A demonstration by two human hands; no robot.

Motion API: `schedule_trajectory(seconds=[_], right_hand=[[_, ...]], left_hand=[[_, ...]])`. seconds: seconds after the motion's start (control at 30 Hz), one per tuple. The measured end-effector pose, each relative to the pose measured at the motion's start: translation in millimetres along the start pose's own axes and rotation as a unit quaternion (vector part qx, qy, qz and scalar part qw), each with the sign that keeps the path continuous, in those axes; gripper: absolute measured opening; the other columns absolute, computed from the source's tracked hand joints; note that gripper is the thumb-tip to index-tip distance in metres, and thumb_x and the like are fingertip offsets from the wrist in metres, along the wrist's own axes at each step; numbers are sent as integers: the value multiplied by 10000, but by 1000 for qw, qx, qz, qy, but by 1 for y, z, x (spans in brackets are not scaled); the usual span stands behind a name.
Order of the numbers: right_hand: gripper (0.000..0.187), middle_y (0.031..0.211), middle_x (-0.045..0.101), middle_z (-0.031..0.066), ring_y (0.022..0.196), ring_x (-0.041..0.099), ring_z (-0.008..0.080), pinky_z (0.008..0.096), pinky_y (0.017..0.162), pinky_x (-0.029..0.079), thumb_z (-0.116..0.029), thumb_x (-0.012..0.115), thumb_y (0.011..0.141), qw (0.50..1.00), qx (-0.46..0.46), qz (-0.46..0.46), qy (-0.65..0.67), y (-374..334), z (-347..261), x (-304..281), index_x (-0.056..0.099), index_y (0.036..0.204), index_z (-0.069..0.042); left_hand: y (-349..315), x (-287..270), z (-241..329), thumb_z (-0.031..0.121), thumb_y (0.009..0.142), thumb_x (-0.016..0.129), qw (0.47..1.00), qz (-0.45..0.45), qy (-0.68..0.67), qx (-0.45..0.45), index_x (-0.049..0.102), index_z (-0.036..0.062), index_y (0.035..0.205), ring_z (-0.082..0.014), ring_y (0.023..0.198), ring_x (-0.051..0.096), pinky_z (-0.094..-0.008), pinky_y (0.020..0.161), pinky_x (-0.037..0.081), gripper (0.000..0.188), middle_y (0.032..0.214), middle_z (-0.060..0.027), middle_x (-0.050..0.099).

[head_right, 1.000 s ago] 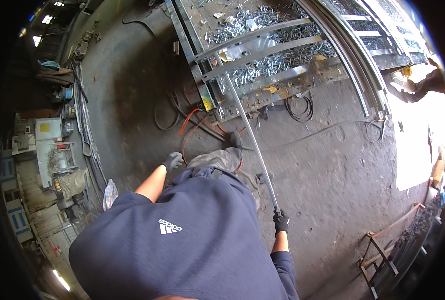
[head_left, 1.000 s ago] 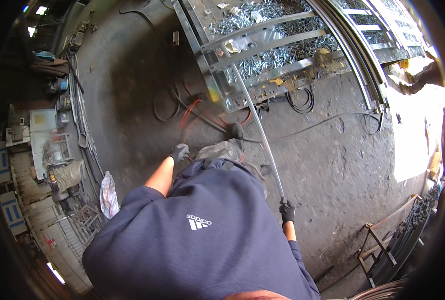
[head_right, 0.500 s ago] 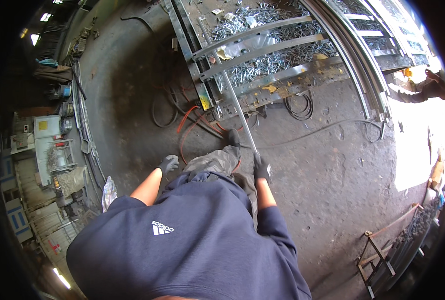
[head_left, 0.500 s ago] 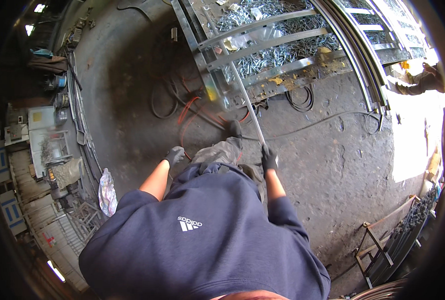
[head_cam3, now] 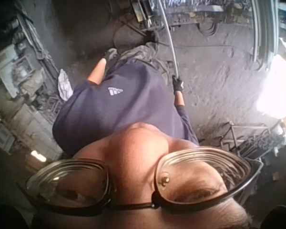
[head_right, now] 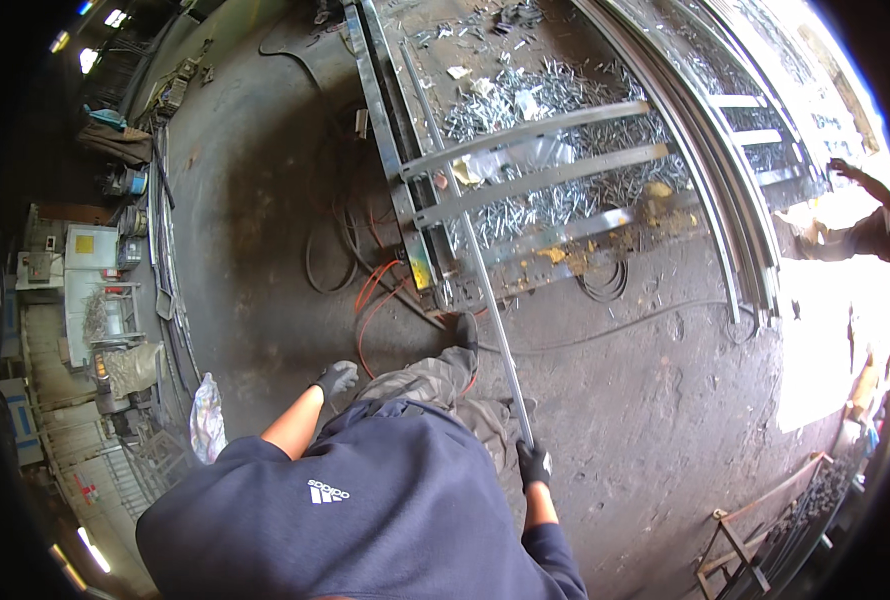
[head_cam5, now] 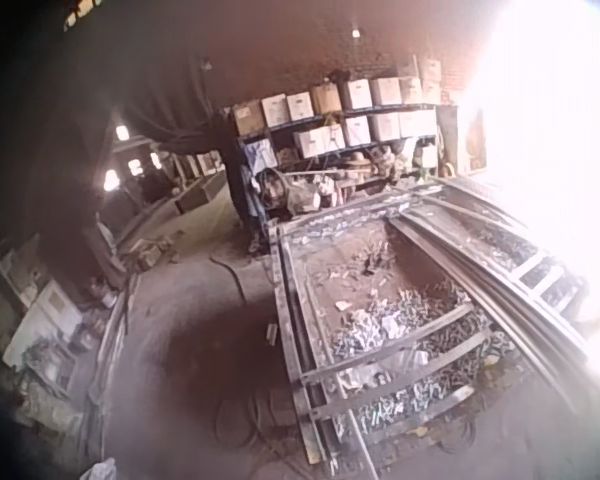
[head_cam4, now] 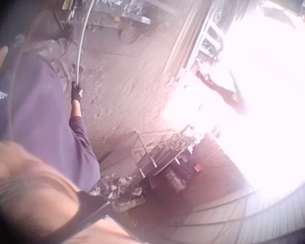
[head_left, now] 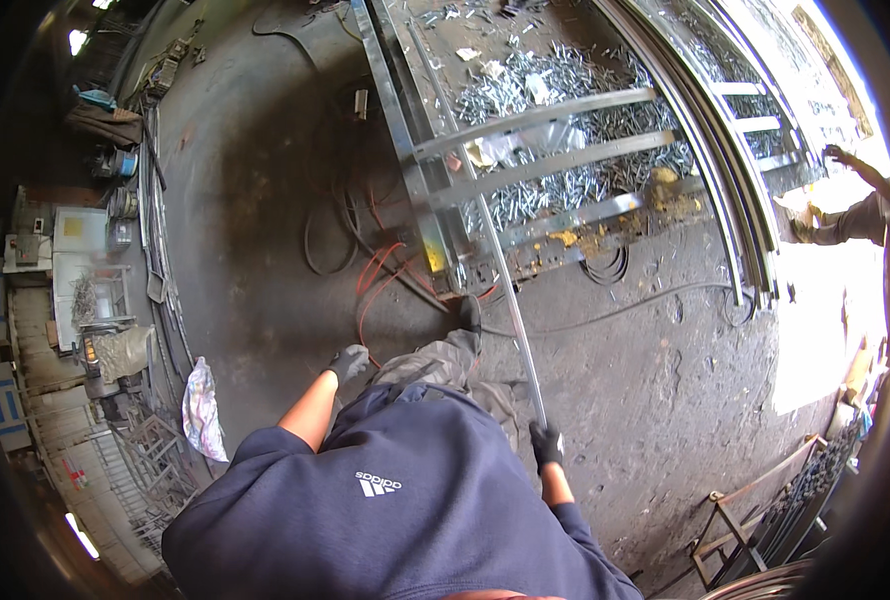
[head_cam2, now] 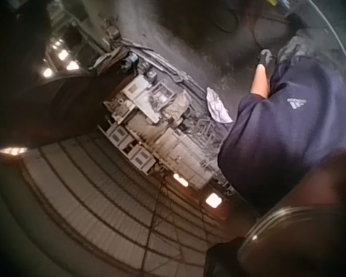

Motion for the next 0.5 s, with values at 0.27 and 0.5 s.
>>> schedule_trajectory(seconds=[0.27,0.5], right_hand=[[451,817,663,241,814,658,422,495,675,479,-501,642,844,996,-82,27,-4,51,-166,-4,703,986,-77],[521,847,676,231,828,654,426,474,711,498,-553,629,845,973,-216,78,-30,151,-375,8,678,1020,-65]], left_hand=[[25,-20,34,185,926,620,1000,-2,16,25,625,82,1028,-93,736,572,-271,640,483,145,862,3,629],[43,-14,67,232,939,626,993,-39,56,100,609,73,1172,-107,799,609,-260,684,498,283,948,-27,662]])
Point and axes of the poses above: each hand's wrist, its own y-axis towards the middle knuckle, its own x-axis out of the palm, z = x × y, the point moved 5 cm from there along y, towards the middle knuckle
